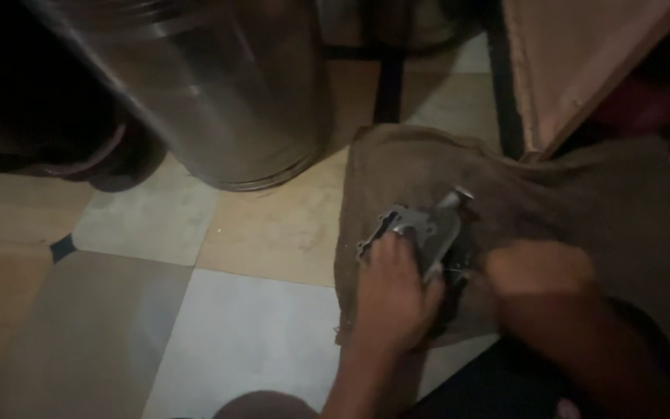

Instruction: The person is cleaning a small engine part using a knife and a cloth. They scrape and wipe various surfaces of the engine part, turning it over to access different sides.

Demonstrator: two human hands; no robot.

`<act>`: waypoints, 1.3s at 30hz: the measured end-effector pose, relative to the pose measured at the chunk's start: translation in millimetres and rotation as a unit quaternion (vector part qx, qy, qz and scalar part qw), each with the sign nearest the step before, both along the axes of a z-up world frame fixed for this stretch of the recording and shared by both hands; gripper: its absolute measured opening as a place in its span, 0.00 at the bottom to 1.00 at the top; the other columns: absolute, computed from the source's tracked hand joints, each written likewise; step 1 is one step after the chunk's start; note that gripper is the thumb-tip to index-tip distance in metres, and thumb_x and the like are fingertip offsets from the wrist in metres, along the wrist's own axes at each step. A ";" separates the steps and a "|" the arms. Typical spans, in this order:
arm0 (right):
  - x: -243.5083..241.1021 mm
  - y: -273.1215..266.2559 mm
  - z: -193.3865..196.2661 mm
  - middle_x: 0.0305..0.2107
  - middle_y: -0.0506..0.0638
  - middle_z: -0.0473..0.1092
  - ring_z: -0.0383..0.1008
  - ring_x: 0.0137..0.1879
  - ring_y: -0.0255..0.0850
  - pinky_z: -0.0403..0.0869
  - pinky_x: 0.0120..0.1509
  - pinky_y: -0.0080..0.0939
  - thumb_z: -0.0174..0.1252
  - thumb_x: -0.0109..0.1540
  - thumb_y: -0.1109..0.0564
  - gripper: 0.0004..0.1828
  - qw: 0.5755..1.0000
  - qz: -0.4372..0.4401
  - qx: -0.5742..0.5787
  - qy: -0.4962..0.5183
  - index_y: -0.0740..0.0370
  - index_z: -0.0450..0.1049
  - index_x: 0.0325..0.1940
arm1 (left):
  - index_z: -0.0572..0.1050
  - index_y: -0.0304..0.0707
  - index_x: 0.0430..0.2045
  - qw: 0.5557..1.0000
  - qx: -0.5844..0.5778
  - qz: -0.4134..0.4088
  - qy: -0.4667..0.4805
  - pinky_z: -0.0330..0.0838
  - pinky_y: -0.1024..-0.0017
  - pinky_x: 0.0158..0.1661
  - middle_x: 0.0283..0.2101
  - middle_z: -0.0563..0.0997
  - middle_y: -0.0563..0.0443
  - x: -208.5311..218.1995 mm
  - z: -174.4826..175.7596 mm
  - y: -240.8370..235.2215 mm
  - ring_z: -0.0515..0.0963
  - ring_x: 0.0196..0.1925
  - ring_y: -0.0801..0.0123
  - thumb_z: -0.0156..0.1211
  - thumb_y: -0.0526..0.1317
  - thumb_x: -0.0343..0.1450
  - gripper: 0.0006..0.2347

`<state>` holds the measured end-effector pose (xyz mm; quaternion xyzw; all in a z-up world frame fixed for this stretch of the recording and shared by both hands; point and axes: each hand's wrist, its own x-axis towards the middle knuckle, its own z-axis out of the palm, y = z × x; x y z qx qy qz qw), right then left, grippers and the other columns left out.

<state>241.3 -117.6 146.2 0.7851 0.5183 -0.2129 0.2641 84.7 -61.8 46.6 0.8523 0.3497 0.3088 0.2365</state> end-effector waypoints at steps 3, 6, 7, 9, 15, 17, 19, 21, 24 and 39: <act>20.6 -16.8 -25.3 0.41 0.51 0.78 0.80 0.47 0.44 0.78 0.56 0.47 0.58 0.65 0.45 0.12 0.997 -0.072 -0.022 -0.003 0.52 0.80 0.42 | 0.67 0.18 0.50 0.999 0.016 0.029 0.009 0.67 0.47 0.49 0.52 0.71 0.25 -0.7 3.6 5.0 0.71 0.53 0.34 0.62 0.48 0.65 0.28; 30.2 -47.0 -55.4 0.39 0.50 0.78 0.80 0.48 0.45 0.78 0.54 0.47 0.55 0.62 0.52 0.13 0.985 0.025 0.173 -0.008 0.45 0.77 0.51 | 0.70 0.29 0.50 0.982 -0.161 0.053 0.089 0.68 0.48 0.51 0.54 0.72 0.33 0.2 11.0 19.6 0.72 0.57 0.41 0.56 0.53 0.71 0.23; 33.8 -47.7 -67.0 0.43 0.53 0.77 0.79 0.48 0.47 0.78 0.53 0.48 0.57 0.58 0.52 0.20 0.969 0.039 0.241 0.026 0.48 0.77 0.55 | 0.71 0.28 0.50 0.984 -0.148 0.049 0.082 0.68 0.48 0.52 0.54 0.72 0.33 2.9 11.5 23.3 0.72 0.57 0.41 0.55 0.53 0.71 0.24; 38.4 -46.3 -86.7 0.52 0.59 0.75 0.79 0.48 0.51 0.77 0.50 0.50 0.62 0.50 0.52 0.36 0.921 0.065 0.371 0.095 0.52 0.76 0.64 | 0.72 0.28 0.49 0.988 -0.128 0.042 0.072 0.67 0.48 0.54 0.54 0.73 0.32 4.2 9.9 27.5 0.73 0.58 0.42 0.55 0.55 0.73 0.24; 43.4 -23.9 -95.8 0.50 0.49 0.75 0.76 0.55 0.44 0.73 0.62 0.48 0.55 0.66 0.45 0.17 0.977 -0.139 0.161 0.029 0.49 0.75 0.57 | 0.72 0.27 0.55 0.996 -0.067 0.062 0.010 0.62 0.48 0.61 0.63 0.70 0.24 8.9 -10.0 25.8 0.69 0.65 0.36 0.56 0.53 0.73 0.26; 33.8 -23.2 -87.0 0.49 0.49 0.74 0.76 0.54 0.44 0.74 0.61 0.47 0.54 0.67 0.47 0.16 0.981 -0.120 0.133 0.068 0.48 0.75 0.57 | 0.72 0.27 0.57 0.996 -0.057 0.064 0.000 0.61 0.47 0.62 0.64 0.69 0.24 7.9 -17.2 29.5 0.67 0.66 0.33 0.56 0.53 0.73 0.26; 23.6 -29.4 -80.2 0.46 0.50 0.75 0.76 0.51 0.44 0.75 0.58 0.47 0.55 0.64 0.48 0.17 0.976 -0.082 0.174 0.100 0.50 0.75 0.57 | 0.73 0.27 0.56 0.996 -0.050 0.071 -0.007 0.61 0.48 0.62 0.63 0.70 0.24 5.8 -25.5 26.2 0.68 0.66 0.32 0.58 0.53 0.72 0.26; 17.3 -27.5 -72.6 0.41 0.52 0.76 0.77 0.46 0.46 0.75 0.51 0.50 0.58 0.59 0.50 0.21 0.948 -0.025 0.294 0.119 0.53 0.76 0.55 | 0.76 0.28 0.53 0.996 -0.033 0.080 -0.016 0.63 0.49 0.60 0.61 0.73 0.26 6.1 -28.4 28.1 0.70 0.64 0.33 0.60 0.52 0.71 0.24; 13.4 -19.6 -66.1 0.33 0.52 0.79 0.82 0.37 0.42 0.80 0.45 0.43 0.49 0.69 0.46 0.15 0.971 -0.161 0.099 0.143 0.53 0.77 0.50 | 0.79 0.29 0.47 0.991 -0.026 0.091 -0.094 0.70 0.54 0.57 0.56 0.78 0.29 5.6 -26.1 31.5 0.77 0.58 0.39 0.63 0.51 0.70 0.21; 0.5 -10.1 -40.8 0.25 0.50 0.78 0.80 0.28 0.40 0.78 0.37 0.41 0.49 0.67 0.38 0.19 0.962 -0.062 0.238 0.119 0.50 0.78 0.39 | 0.81 0.27 0.42 0.969 -0.107 0.073 -0.212 0.74 0.64 0.48 0.43 0.82 0.40 5.0 -9.2 50.7 0.83 0.47 0.54 0.64 0.42 0.69 0.15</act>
